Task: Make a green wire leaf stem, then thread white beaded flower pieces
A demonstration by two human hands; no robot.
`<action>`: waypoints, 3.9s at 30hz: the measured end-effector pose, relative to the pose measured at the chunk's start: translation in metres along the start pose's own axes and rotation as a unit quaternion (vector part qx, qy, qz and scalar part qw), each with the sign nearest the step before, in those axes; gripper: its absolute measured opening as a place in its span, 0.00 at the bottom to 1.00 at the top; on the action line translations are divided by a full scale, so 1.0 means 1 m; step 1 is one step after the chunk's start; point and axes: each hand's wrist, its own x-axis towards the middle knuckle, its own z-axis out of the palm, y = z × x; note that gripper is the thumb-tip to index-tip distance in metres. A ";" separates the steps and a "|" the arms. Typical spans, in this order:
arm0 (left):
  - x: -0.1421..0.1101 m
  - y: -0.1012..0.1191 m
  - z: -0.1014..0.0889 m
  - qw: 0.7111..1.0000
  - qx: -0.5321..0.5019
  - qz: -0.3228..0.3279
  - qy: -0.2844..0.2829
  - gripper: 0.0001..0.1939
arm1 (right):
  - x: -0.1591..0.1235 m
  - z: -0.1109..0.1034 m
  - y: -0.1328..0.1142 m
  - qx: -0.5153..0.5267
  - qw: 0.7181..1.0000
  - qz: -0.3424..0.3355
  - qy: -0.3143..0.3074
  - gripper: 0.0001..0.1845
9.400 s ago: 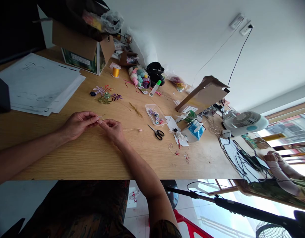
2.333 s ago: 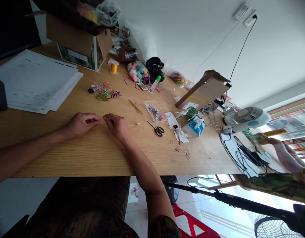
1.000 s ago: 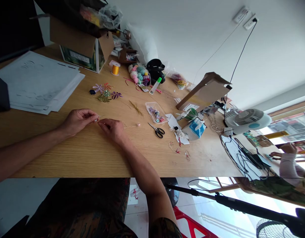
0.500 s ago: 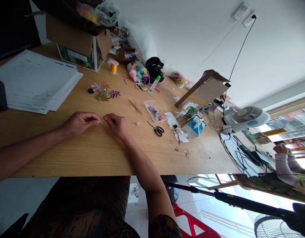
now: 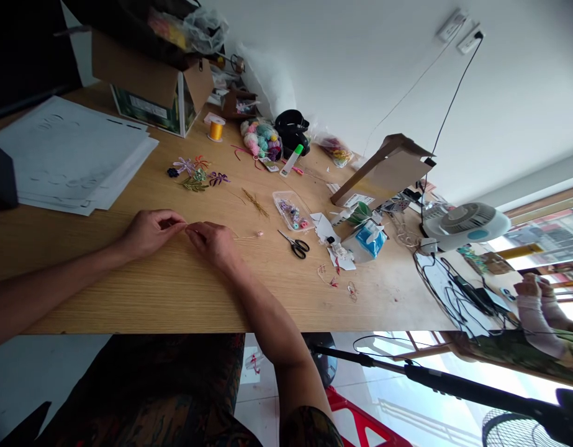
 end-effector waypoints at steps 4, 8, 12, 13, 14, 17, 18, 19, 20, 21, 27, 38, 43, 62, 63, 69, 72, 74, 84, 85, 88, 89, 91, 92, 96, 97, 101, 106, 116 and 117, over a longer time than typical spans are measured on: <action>-0.001 -0.001 0.002 0.997 0.015 0.057 -0.048 0.10 | 0.004 -0.006 0.005 0.010 0.999 0.032 0.023 0.14; -0.001 0.003 0.000 0.995 -0.046 0.048 -0.079 0.10 | 0.006 -0.008 0.014 0.078 0.992 0.096 0.020 0.14; 0.001 0.008 -0.003 0.990 -0.125 -0.021 -0.061 0.11 | 0.005 -0.004 0.015 0.111 0.987 0.119 -0.009 0.16; 0.001 0.009 -0.004 0.988 -0.142 -0.040 -0.049 0.11 | 0.005 -0.002 0.013 0.106 0.988 0.113 -0.016 0.16; 0.001 0.010 -0.004 0.985 -0.156 -0.056 -0.037 0.12 | 0.004 -0.001 0.011 0.097 0.990 0.103 -0.023 0.16; 0.002 0.009 -0.004 0.984 -0.161 -0.073 -0.010 0.13 | 0.001 0.002 0.005 0.064 0.995 0.062 -0.037 0.15; 0.002 0.008 -0.004 0.987 -0.147 -0.067 -0.005 0.13 | 0.000 0.003 0.004 0.054 0.997 0.046 -0.039 0.14; 0.002 0.007 -0.003 0.990 -0.126 -0.057 -0.001 0.12 | 0.000 0.003 0.002 0.044 0.998 0.030 -0.039 0.14; 0.002 0.005 -0.003 0.994 -0.100 -0.044 0.002 0.12 | -0.001 0.003 0.001 0.034 0.999 0.017 -0.038 0.14; 0.002 0.004 -0.002 0.997 -0.072 -0.030 0.003 0.11 | -0.001 0.003 0.001 0.023 0.999 0.006 -0.036 0.14; 0.000 -0.001 0.002 0.998 0.008 0.053 -0.043 0.10 | 0.003 -0.005 0.003 0.009 0.999 0.030 0.020 0.14; 0.002 0.008 -0.004 0.990 -0.131 -0.046 -0.022 0.14 | 0.003 0.000 0.009 0.064 0.994 0.086 -0.028 0.15; 0.003 0.003 -0.002 0.994 -0.099 -0.046 0.013 0.13 | 0.000 0.003 -0.001 0.022 0.999 0.019 -0.045 0.14; 0.002 0.006 -0.003 0.990 -0.140 -0.033 -0.012 0.11 | 0.003 0.002 0.009 0.082 0.993 0.088 -0.024 0.14; 0.003 0.005 -0.003 0.990 -0.138 -0.039 -0.004 0.11 | 0.002 0.003 0.006 0.075 0.994 0.070 -0.031 0.14; 0.001 -0.003 0.001 1.000 -0.001 0.004 0.003 0.10 | 0.000 0.001 -0.003 0.010 1.000 -0.001 -0.017 0.13; 0.000 -0.004 0.003 0.998 0.026 0.055 -0.026 0.10 | 0.002 -0.002 0.000 0.004 1.000 0.022 0.014 0.14; 0.000 -0.003 0.003 0.995 0.014 0.084 -0.054 0.10 | 0.003 -0.004 0.006 0.023 0.998 0.049 0.032 0.14; 0.001 0.005 -0.003 0.987 -0.150 -0.056 -0.013 0.13 | 0.002 0.003 0.008 0.081 0.991 0.101 -0.011 0.15; 0.002 0.005 -0.003 0.985 -0.159 -0.067 -0.001 0.13 | 0.002 0.004 0.006 0.075 0.993 0.091 -0.019 0.15; 0.002 0.004 -0.002 0.990 -0.127 -0.062 0.019 0.11 | -0.001 0.005 0.001 0.050 0.997 0.050 -0.035 0.14; 0.002 0.003 -0.002 0.993 -0.100 -0.051 0.020 0.11 | -0.001 0.005 0.000 0.042 0.998 0.036 -0.035 0.14; 0.001 0.001 -0.001 0.999 -0.044 -0.025 0.015 0.10 | -0.001 0.004 -0.002 0.029 0.999 0.017 -0.032 0.14; 0.001 -0.001 0.000 1.000 -0.023 -0.010 0.010 0.10 | -0.001 0.003 -0.002 0.027 0.999 0.017 -0.026 0.14; -0.001 -0.001 0.002 0.997 -0.007 0.060 -0.043 0.10 | 0.002 -0.002 0.002 0.053 0.996 0.069 0.019 0.14; -0.001 0.000 0.002 0.996 -0.016 0.068 -0.056 0.10 | 0.003 -0.002 0.004 0.070 0.993 0.090 0.030 0.14; -0.001 0.007 -0.001 0.995 -0.067 0.041 -0.057 0.09 | 0.006 -0.003 0.011 0.152 0.976 0.152 0.035 0.18; 0.001 0.011 -0.004 0.986 -0.162 -0.049 0.000 0.10 | 0.005 0.003 0.008 0.198 0.968 0.155 0.003 0.20; 0.001 0.014 -0.002 0.954 -0.277 -0.116 0.002 0.13 | 0.001 0.009 0.003 0.114 0.984 0.134 0.022 0.16; 0.001 0.014 -0.002 0.957 -0.268 -0.114 0.008 0.13 | 0.001 0.008 0.003 0.098 0.986 0.126 0.044 0.15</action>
